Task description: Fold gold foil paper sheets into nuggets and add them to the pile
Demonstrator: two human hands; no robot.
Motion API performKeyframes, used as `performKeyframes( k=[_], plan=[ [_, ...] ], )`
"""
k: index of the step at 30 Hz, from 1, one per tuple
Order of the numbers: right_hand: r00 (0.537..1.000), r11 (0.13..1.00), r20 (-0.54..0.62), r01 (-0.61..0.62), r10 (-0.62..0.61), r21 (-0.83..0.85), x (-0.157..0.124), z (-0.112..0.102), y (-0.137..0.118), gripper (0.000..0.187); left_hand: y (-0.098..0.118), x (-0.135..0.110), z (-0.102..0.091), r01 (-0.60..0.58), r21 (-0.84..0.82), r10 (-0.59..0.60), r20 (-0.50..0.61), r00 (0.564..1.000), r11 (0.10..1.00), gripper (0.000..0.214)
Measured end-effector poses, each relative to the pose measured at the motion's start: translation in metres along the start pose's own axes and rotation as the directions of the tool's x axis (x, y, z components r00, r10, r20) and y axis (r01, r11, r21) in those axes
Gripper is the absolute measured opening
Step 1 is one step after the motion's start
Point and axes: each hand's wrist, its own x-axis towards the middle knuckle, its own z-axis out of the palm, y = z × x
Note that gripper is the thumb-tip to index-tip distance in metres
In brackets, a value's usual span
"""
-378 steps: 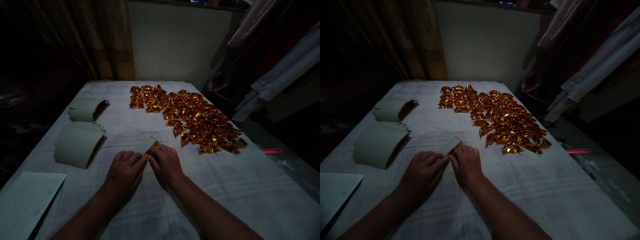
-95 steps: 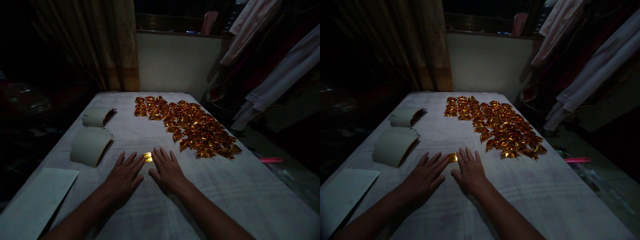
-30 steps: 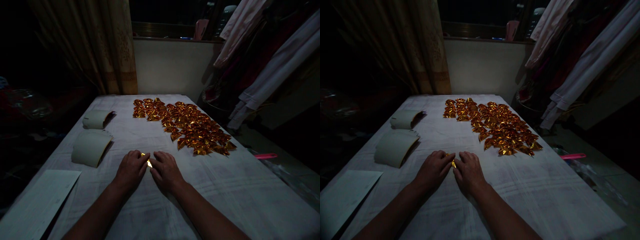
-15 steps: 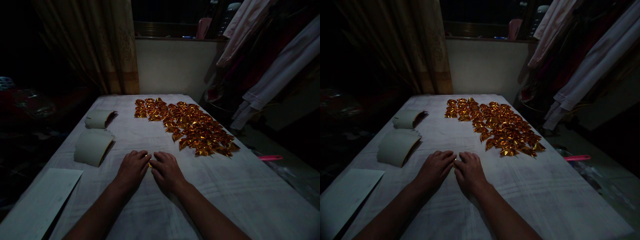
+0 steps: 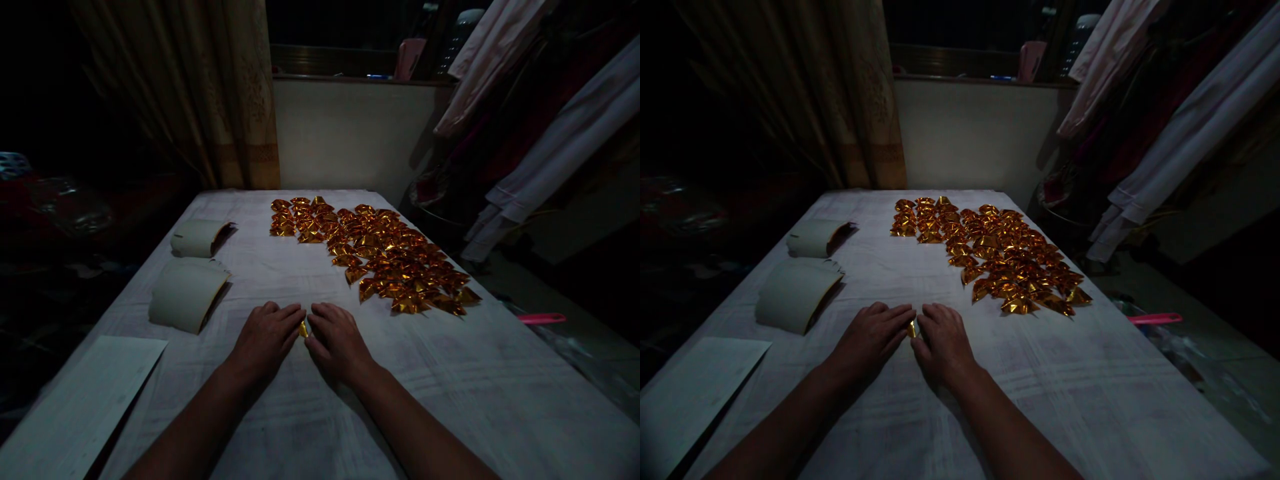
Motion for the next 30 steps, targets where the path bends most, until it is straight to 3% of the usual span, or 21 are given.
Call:
performKeyframes(
  k=[14,23,30],
  plan=[
    [0.995,0.993,-0.018,-0.097,0.096,-0.064,0.000,0.006,-0.002,0.050,0.005,0.003,-0.005,0.037,0.046,-0.039,0.054,0.998,0.998,0.026],
    [0.996,0.998,-0.067,-0.056,0.054,-0.031,-0.001,0.012,0.006,0.046,0.000,0.003,-0.001,-0.023,0.063,0.023,0.005,1.000,0.998,0.028],
    [0.995,0.998,-0.075,-0.059,0.058,-0.021,0.000,0.012,0.007,0.045,-0.001,0.000,0.004,-0.025,0.033,0.029,-0.113,0.993,0.999,0.026]
  ],
)
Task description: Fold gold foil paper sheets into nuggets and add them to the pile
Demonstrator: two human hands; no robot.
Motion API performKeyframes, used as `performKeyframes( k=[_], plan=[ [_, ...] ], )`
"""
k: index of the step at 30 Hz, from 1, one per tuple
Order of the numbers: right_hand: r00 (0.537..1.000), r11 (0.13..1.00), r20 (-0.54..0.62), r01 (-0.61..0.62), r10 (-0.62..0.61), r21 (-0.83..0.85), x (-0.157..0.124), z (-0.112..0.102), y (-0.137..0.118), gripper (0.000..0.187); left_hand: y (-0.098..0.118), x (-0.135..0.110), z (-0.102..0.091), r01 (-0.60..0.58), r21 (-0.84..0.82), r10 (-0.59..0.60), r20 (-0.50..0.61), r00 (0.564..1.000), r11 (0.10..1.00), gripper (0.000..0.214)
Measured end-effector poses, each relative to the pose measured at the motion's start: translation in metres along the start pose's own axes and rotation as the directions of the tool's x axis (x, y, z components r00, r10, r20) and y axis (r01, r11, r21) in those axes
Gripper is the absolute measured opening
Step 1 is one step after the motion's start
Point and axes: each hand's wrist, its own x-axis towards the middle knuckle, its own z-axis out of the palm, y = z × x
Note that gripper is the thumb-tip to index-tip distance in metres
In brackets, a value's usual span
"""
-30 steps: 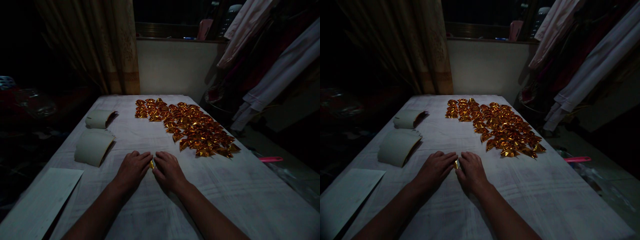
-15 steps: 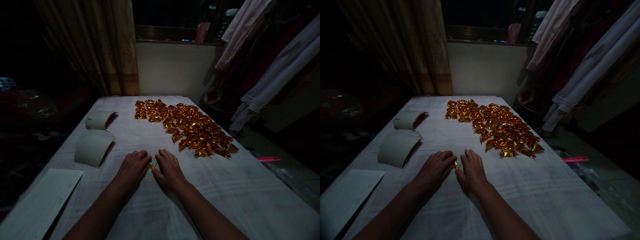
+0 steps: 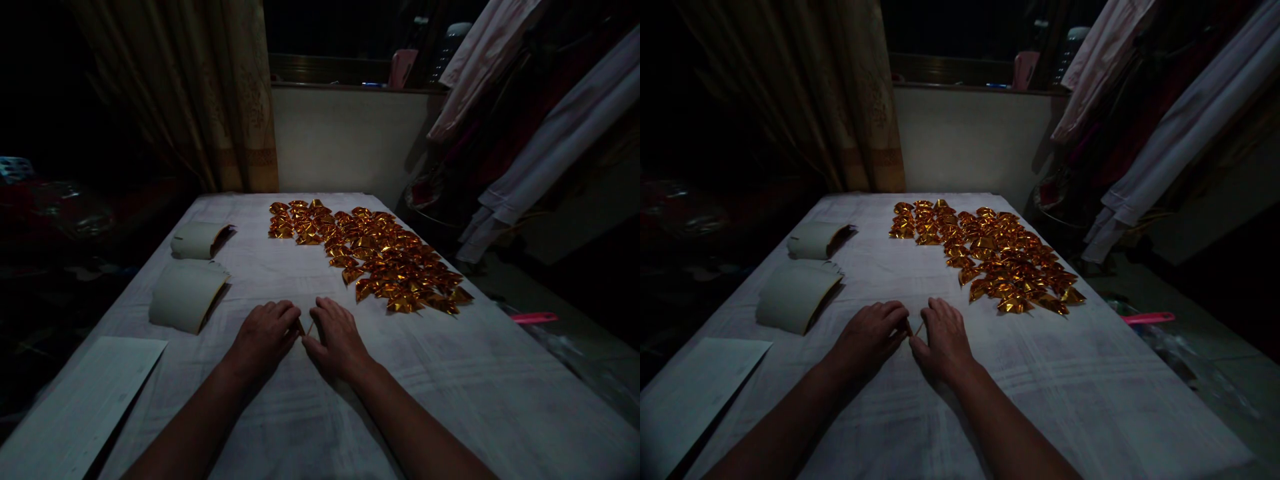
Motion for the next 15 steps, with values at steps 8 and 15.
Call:
performKeyframes(
  k=[8,15],
  plan=[
    [0.997,0.999,0.061,0.043,-0.043,-0.004,0.000,-0.006,0.005,0.050,-0.001,-0.006,-0.002,0.015,-0.059,-0.018,-0.039,0.999,0.998,0.012],
    [0.984,0.982,0.024,0.174,-0.176,0.069,0.001,-0.009,0.019,0.056,-0.005,-0.012,0.000,-0.035,-0.304,-0.001,-0.119,0.993,0.952,0.018]
  ],
)
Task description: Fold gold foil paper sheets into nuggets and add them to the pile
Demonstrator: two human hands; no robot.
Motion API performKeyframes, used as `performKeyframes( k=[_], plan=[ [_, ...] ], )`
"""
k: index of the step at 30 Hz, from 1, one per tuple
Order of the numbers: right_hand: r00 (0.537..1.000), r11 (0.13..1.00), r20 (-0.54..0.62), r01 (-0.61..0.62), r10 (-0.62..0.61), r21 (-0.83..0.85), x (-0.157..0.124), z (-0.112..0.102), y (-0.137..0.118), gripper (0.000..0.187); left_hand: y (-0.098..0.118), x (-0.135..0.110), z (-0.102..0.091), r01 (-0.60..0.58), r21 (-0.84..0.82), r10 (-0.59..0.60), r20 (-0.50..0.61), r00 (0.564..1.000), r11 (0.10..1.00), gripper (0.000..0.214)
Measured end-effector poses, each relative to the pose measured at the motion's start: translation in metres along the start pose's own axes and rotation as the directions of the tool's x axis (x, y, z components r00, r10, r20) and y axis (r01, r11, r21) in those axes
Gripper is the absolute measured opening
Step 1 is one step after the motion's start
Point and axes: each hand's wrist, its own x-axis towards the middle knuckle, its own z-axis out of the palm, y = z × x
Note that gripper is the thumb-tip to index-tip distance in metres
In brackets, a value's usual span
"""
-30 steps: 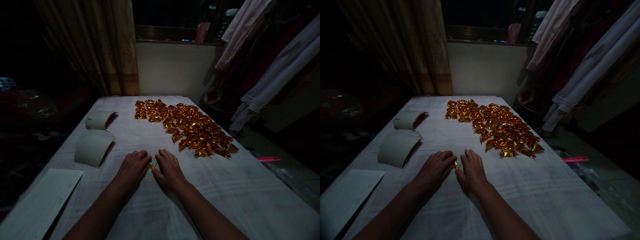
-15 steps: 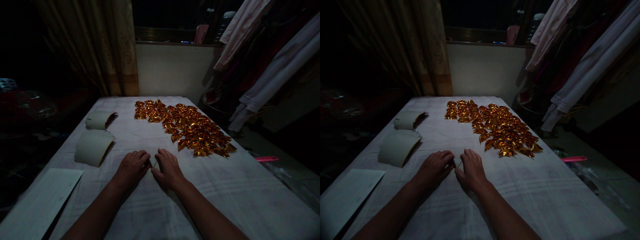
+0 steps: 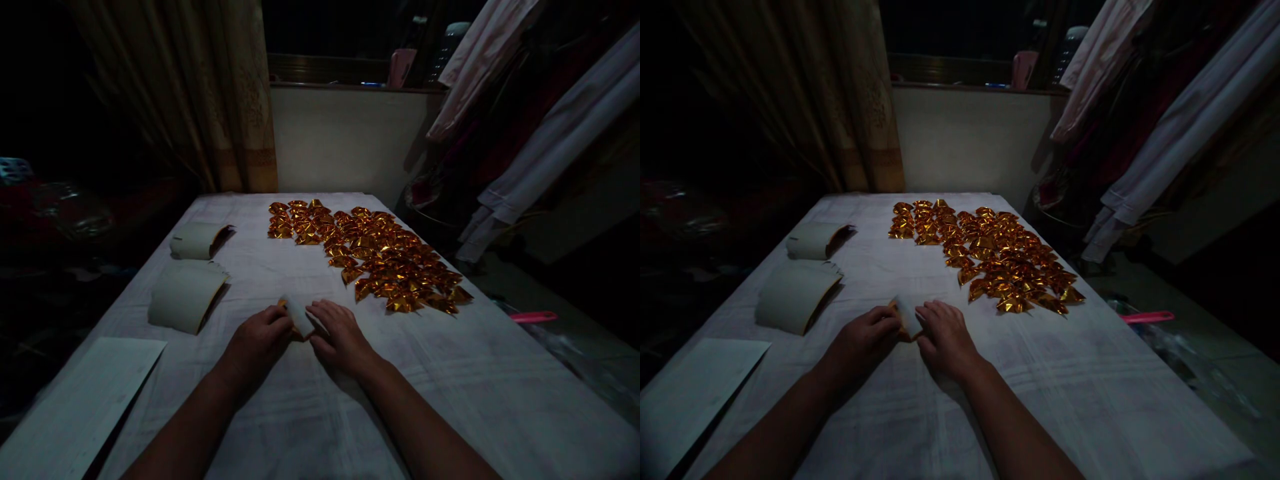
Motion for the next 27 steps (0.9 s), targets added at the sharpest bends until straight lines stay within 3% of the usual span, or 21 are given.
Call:
performKeyframes(
  k=[6,11,15,19,23,27],
  plan=[
    [0.982,0.990,-0.122,0.140,-0.143,-0.028,0.003,0.004,0.007,0.035,-0.006,-0.004,-0.002,0.063,-0.167,-0.057,0.042,0.997,0.984,0.017],
    [0.958,0.973,-0.178,0.215,-0.227,-0.084,0.007,0.005,0.004,0.016,-0.008,-0.004,-0.007,0.082,-0.213,-0.065,0.084,0.994,0.974,0.018],
    [0.969,0.971,-0.100,0.218,-0.227,-0.100,0.008,0.000,-0.005,0.005,-0.008,-0.003,-0.006,0.050,-0.122,-0.046,0.040,0.998,0.991,0.017],
    [0.972,0.970,-0.018,0.231,-0.233,-0.073,0.010,-0.002,-0.013,0.009,-0.008,0.000,-0.005,-0.005,0.018,0.005,-0.031,1.000,1.000,0.011],
    [0.977,0.976,0.051,0.209,-0.206,-0.063,0.011,-0.002,-0.016,0.014,-0.006,0.001,-0.002,-0.075,0.006,0.075,-0.028,0.997,0.997,0.016],
    [0.972,0.978,0.116,0.209,-0.204,-0.028,0.011,-0.007,-0.015,0.008,-0.001,-0.001,0.000,-0.053,0.078,0.052,0.019,0.998,0.996,0.015]
  ],
)
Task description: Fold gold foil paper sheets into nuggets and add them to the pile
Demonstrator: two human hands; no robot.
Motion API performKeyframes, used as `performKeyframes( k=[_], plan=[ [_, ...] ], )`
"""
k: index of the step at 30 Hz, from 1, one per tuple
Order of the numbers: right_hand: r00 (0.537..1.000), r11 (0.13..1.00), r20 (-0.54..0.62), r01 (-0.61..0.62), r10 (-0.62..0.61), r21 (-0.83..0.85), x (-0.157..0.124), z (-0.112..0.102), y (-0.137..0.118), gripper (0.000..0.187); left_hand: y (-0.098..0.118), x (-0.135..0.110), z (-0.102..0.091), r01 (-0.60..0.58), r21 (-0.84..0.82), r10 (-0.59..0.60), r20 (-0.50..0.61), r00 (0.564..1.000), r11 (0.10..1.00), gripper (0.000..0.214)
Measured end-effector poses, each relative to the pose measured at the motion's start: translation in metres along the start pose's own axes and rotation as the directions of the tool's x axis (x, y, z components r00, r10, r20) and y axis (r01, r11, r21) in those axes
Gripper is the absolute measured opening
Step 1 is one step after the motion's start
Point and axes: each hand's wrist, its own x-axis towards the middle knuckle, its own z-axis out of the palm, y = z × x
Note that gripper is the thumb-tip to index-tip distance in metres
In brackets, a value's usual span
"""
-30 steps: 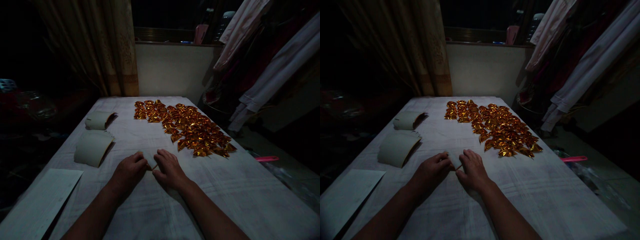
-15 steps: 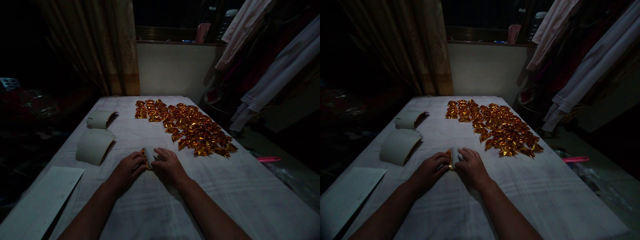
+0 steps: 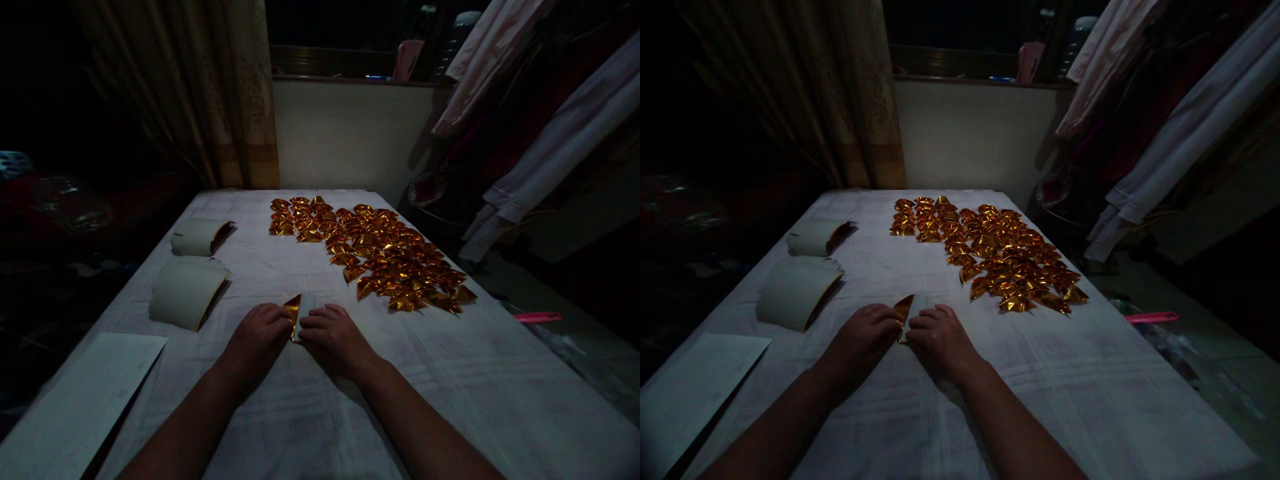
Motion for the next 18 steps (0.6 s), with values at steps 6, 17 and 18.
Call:
performKeyframes(
  k=[6,17,18],
  plan=[
    [0.998,0.992,-0.055,0.003,0.004,0.124,-0.003,-0.001,0.008,0.008,0.010,-0.005,-0.002,0.003,0.082,-0.012,0.112,0.994,0.997,0.015],
    [0.954,0.949,-0.124,-0.246,0.273,0.196,0.004,0.012,0.006,0.006,0.026,-0.014,-0.009,0.078,0.079,-0.095,0.234,0.968,0.994,0.029],
    [0.949,0.945,-0.125,-0.262,0.289,0.194,0.005,0.012,0.005,0.006,0.026,-0.015,-0.010,0.073,0.077,-0.090,0.240,0.967,0.994,0.030]
  ],
)
